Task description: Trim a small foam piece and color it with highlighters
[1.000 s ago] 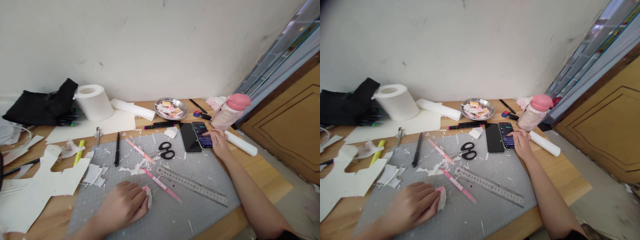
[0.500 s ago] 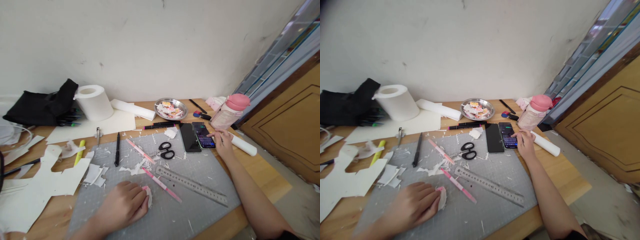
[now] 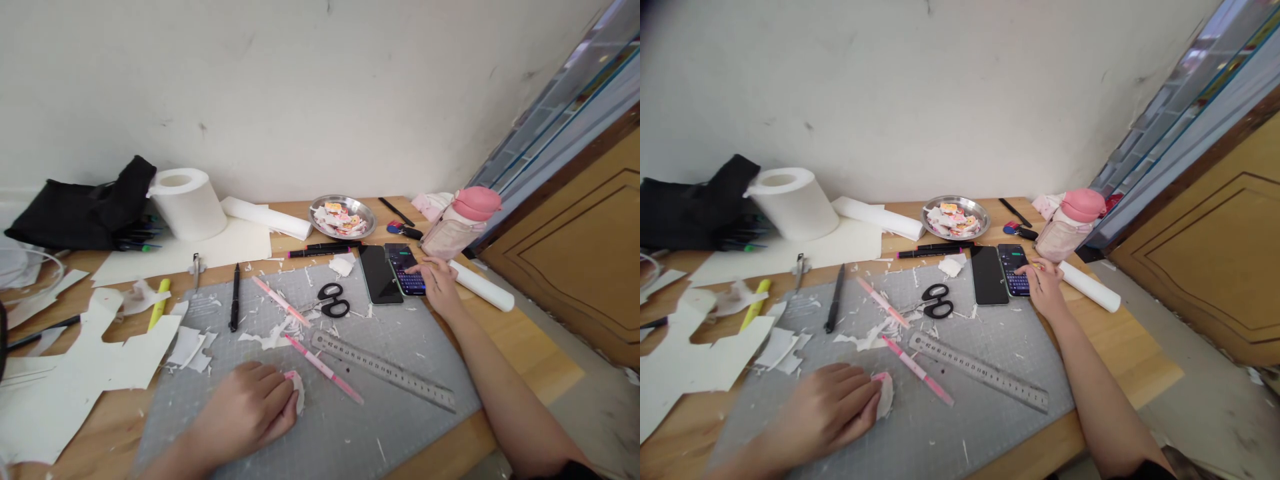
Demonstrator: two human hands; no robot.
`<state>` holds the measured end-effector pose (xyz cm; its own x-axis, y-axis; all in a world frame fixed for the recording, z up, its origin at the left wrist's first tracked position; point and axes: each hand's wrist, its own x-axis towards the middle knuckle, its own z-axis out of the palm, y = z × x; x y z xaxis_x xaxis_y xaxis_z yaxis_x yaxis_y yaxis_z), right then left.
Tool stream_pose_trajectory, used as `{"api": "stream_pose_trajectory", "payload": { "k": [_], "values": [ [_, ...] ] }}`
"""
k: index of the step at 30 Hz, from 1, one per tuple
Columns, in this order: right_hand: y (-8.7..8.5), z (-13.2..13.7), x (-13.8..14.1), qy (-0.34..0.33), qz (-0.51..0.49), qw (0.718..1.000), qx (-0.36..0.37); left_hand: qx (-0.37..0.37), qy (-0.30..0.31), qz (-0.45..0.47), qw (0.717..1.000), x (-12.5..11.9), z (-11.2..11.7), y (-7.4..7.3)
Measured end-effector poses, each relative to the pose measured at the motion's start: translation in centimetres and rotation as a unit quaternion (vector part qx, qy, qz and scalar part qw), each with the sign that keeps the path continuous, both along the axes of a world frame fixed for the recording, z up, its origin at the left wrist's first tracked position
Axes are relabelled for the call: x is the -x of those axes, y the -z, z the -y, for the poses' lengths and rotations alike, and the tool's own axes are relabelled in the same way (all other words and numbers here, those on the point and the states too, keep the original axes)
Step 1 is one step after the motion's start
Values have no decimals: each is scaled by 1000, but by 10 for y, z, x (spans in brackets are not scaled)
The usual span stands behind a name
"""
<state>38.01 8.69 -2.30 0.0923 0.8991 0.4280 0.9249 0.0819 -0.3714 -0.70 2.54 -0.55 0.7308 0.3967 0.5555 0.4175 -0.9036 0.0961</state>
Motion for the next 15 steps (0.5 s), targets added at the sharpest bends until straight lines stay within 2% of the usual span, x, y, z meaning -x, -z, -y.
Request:
{"api": "stream_pose_trajectory", "payload": {
  "k": [15],
  "values": [
    [-1, 2, -1, -8, -27, 1000, 8, 2, 0, -3, 1000, 1, 0, 1]
  ]
}}
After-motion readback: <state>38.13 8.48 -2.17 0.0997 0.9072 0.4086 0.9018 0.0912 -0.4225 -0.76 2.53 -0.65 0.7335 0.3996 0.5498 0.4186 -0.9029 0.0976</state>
